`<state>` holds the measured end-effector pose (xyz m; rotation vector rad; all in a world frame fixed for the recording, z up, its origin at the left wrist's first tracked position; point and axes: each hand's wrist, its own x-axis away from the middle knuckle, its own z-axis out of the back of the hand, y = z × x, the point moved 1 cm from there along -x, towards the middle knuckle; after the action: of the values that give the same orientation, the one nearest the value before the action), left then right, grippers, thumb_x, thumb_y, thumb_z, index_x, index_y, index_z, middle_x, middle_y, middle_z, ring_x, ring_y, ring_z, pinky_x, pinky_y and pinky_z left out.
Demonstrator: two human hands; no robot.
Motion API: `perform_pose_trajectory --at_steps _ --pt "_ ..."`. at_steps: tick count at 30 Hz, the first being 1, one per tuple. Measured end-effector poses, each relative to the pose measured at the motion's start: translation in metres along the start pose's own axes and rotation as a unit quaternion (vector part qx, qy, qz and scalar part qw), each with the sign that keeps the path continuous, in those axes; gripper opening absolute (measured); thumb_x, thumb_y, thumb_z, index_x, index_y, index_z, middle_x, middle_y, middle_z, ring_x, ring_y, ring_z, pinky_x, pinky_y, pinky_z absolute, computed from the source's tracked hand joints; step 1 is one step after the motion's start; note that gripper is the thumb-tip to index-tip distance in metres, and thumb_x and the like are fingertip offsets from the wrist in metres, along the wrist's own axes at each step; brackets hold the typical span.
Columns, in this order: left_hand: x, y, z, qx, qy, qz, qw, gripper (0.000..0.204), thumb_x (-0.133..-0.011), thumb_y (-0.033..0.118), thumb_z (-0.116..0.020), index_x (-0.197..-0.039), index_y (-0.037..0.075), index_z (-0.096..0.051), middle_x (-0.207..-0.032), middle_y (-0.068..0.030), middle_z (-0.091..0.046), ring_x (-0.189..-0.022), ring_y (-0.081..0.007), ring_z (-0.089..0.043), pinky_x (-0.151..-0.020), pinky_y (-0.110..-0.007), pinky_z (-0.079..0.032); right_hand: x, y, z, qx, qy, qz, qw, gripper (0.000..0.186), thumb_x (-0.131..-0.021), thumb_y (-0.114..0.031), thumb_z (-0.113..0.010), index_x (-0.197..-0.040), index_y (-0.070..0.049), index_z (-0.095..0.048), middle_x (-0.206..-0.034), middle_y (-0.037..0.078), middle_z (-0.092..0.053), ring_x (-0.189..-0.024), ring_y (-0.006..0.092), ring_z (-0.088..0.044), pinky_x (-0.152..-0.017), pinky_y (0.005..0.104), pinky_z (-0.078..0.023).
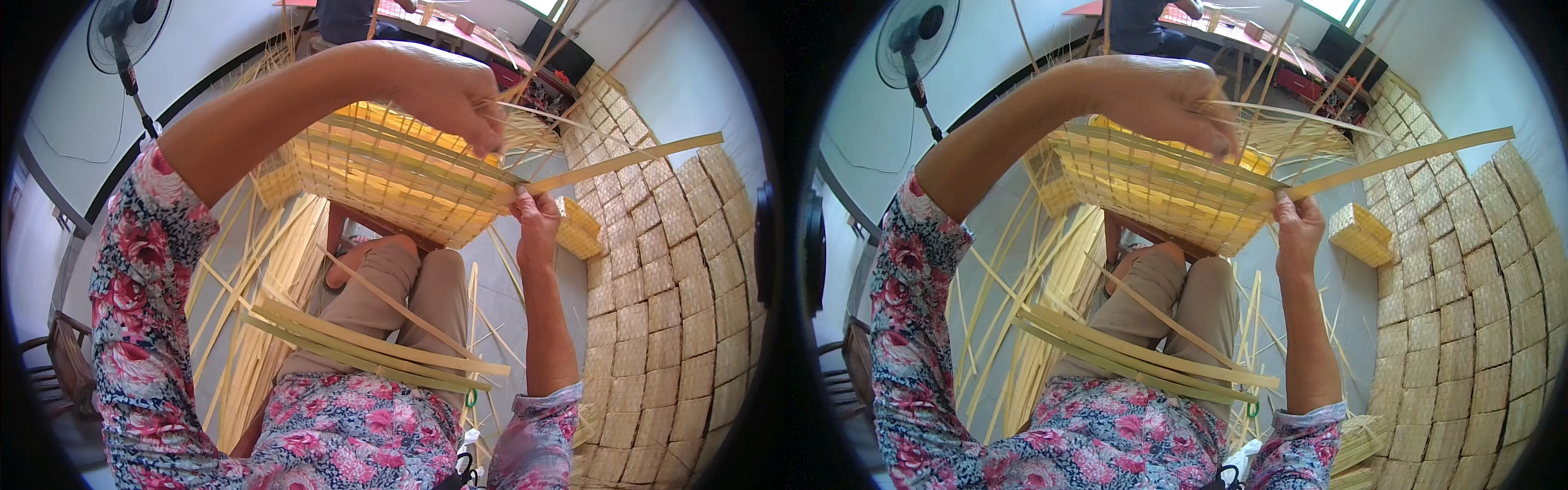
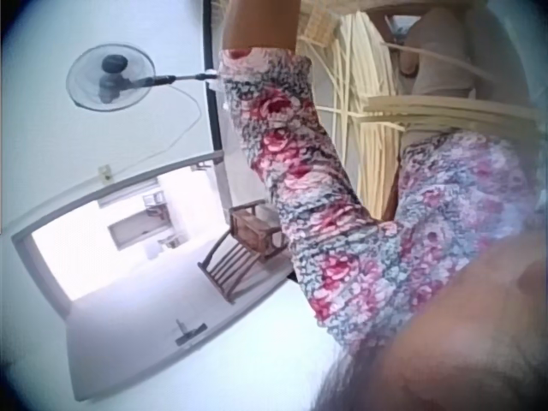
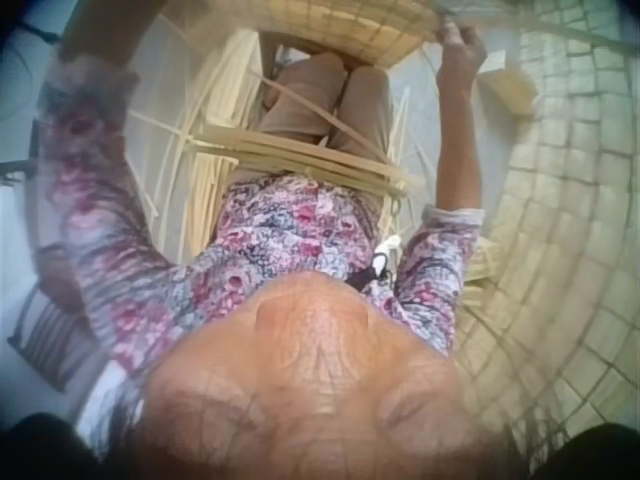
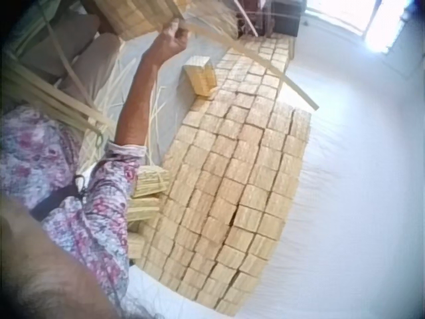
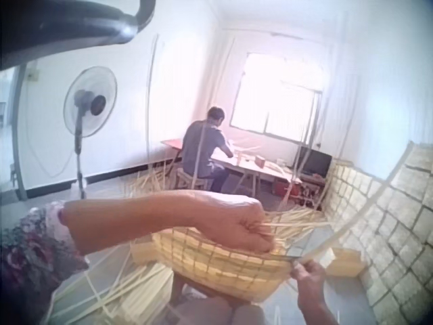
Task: The person weaves a rectangular basket by hand, interlacing thin bamboo strips through a pre-formed frame. They repeatedly pull strips through the weave, adjust tension, and trim excess material with scissors.
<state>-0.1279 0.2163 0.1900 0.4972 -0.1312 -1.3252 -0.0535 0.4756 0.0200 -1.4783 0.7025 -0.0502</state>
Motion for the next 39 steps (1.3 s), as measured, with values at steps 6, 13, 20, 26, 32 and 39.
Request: perform_pose_trajectory --at_steps 6,13,20,26,32,39 --pt "-0.035 0.008 0.001 -0.057 0.064 0.215 0.973 0.072 -0.097 0.036 -0.062 -0.152 0.001 -0.032 -0.099 -0.0153 -0.073 -0.088 -0.0206 -0.071 -0.079 -0.032 -0.056 0.003 -0.001 0.005 0.005 0.007 0.002 1.000 0.009 -0.097 -0.010 -0.066 -0.090 -0.003 -0.066 -0.078 -0.004 -0.059 -0.068 0.0044 -0.046 -0.064 0.0229 -0.040" --pt "-0.026 0.030 -0.004 0.049 0.087 -0.021 0.995 0.039 -0.096 0.020 -0.060 -0.133 0.006 -0.059 -0.113 -0.0152 -0.068 -0.086 -0.0220 -0.071 -0.079 -0.034 -0.060 0.006 -0.004 -0.005 0.009 0.002 0.006 1.000 0.009 -0.097 -0.012 -0.067 -0.097 -0.002 -0.068 -0.081 -0.003 -0.061 -0.070 0.0043 -0.048 -0.065 0.0224 -0.040" --pt "-0.015 0.042 -0.011 0.019 0.126 -0.147 0.981 0.021 -0.102 0.016 -0.056 -0.111 0.003 -0.070 -0.090 -0.0064 -0.069 -0.082 -0.0148 -0.067 -0.076 -0.033 -0.057 0.001 -0.003 -0.002 0.020 0.008 -0.005 1.000 0.009 -0.097 -0.011 -0.066 -0.099 -0.002 -0.069 -0.086 -0.002 -0.066 -0.076 0.0046 -0.053 -0.071 0.0233 -0.045" --pt "-0.009 0.027 -0.033 -0.189 0.209 -0.188 0.941 0.016 -0.095 0.011 -0.060 -0.108 0.005 -0.067 -0.088 -0.0083 -0.070 -0.082 -0.0243 -0.071 -0.073 -0.039 -0.056 -0.003 -0.003 0.003 0.040 -0.023 0.004 0.999 0.011 -0.097 -0.009 -0.065 -0.104 -0.002 -0.070 -0.094 0.001 -0.070 -0.087 0.0054 -0.059 -0.077 0.0246 -0.047" --pt "0.002 0.015 -0.053 -0.292 0.182 -0.178 0.922 0.023 -0.088 0.008 -0.064 -0.111 0.009 -0.067 -0.092 -0.0074 -0.069 -0.081 -0.0253 -0.073 -0.067 -0.036 -0.059 -0.012 -0.007 0.015 0.043 -0.034 -0.004 0.998 0.026 -0.096 -0.007 -0.066 -0.121 -0.001 -0.069 -0.105 0.005 -0.071 -0.094 0.0085 -0.062 -0.085 0.0241 -0.048" --pt "0.003 0.004 -0.067 -0.308 0.200 -0.190 0.911 0.027 -0.086 0.009 -0.067 -0.113 0.009 -0.066 -0.092 -0.0078 -0.070 -0.080 -0.0250 -0.073 -0.066 -0.035 -0.059 -0.033 -0.022 0.014 0.092 -0.043 0.023 0.995 0.029 -0.096 -0.005 -0.065 -0.124 0.000 -0.068 -0.109 0.004 -0.070 -0.099 0.0093 -0.062 -0.089 0.0246 -0.048"
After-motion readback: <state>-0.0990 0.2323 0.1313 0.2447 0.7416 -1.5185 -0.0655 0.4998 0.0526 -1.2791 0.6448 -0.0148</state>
